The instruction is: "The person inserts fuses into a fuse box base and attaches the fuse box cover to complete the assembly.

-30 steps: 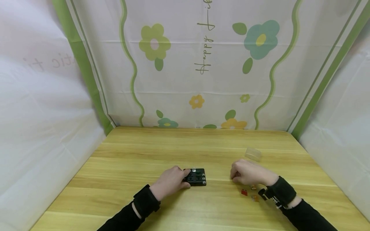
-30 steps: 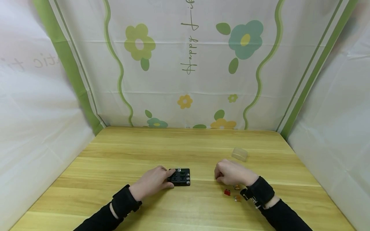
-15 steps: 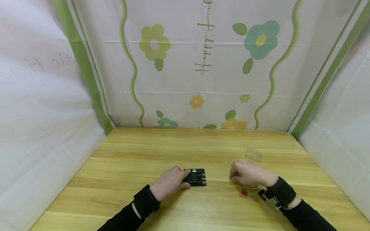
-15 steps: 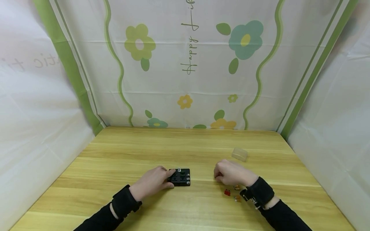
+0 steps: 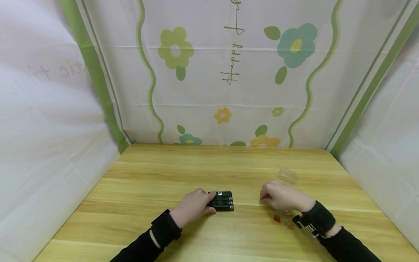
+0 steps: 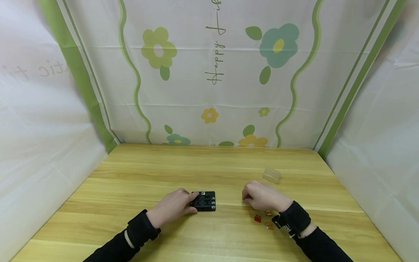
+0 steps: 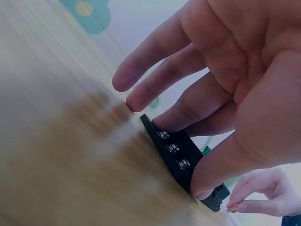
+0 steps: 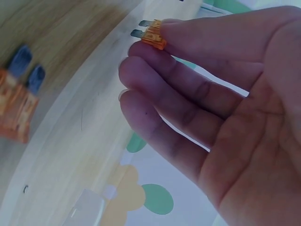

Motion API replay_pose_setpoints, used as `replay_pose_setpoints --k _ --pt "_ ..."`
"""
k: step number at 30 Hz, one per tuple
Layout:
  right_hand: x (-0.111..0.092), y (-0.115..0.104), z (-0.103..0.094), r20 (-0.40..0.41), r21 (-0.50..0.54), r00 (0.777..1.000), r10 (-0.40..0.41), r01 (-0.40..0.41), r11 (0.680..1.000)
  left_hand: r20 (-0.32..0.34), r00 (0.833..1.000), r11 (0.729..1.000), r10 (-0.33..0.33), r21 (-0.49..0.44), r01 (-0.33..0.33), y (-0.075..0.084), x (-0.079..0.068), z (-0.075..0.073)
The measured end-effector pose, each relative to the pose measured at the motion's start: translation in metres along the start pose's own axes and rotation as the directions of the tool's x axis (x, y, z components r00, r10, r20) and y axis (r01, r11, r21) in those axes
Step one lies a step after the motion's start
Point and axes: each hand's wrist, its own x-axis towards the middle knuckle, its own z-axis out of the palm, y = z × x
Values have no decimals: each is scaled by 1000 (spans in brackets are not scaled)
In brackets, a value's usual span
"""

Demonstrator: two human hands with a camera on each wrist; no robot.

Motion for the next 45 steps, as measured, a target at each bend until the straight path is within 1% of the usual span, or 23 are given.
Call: replay_pose_setpoints --k 17,21,27,29,31,34,38,40,42,45 --pt "0 0 3 -112 -80 994 -2 -8 997 10 1000 1000 -3 -11 3 1 -1 0" --pt "0 1 3 -120 -91 993 6 -17 996 5 1000 1000 3 -15 -3 1 -1 0" --pt "0 1 3 -96 -82 994 45 -53 995 4 1000 1000 2 -2 -2 1 0 0" --pt "1 1 3 -104 -78 993 47 -56 995 9 1000 1000 -2 2 2 1 0 1" --pt "2 0 4 -126 -76 991 40 -50 996 10 1000 1000 -3 5 3 1 0 2" --pt "3 1 6 -180 -83 983 20 -35 996 9 1000 1000 0 4 0 0 0 3" --pt "4 3 7 -263 -106 964 -33 5 994 17 1000 1000 -4 -3 5 0 -1 2" --pt "5 3 7 -291 -124 955 -57 22 992 18 1000 1000 -6 -10 7 0 -1 1" --pt "6 4 7 -302 -132 951 -63 24 991 17 1000 1000 -7 -12 7 0 -1 1" --pt "7 3 7 -295 -138 954 -48 7 990 10 1000 1000 -2 -12 2 0 -1 0"
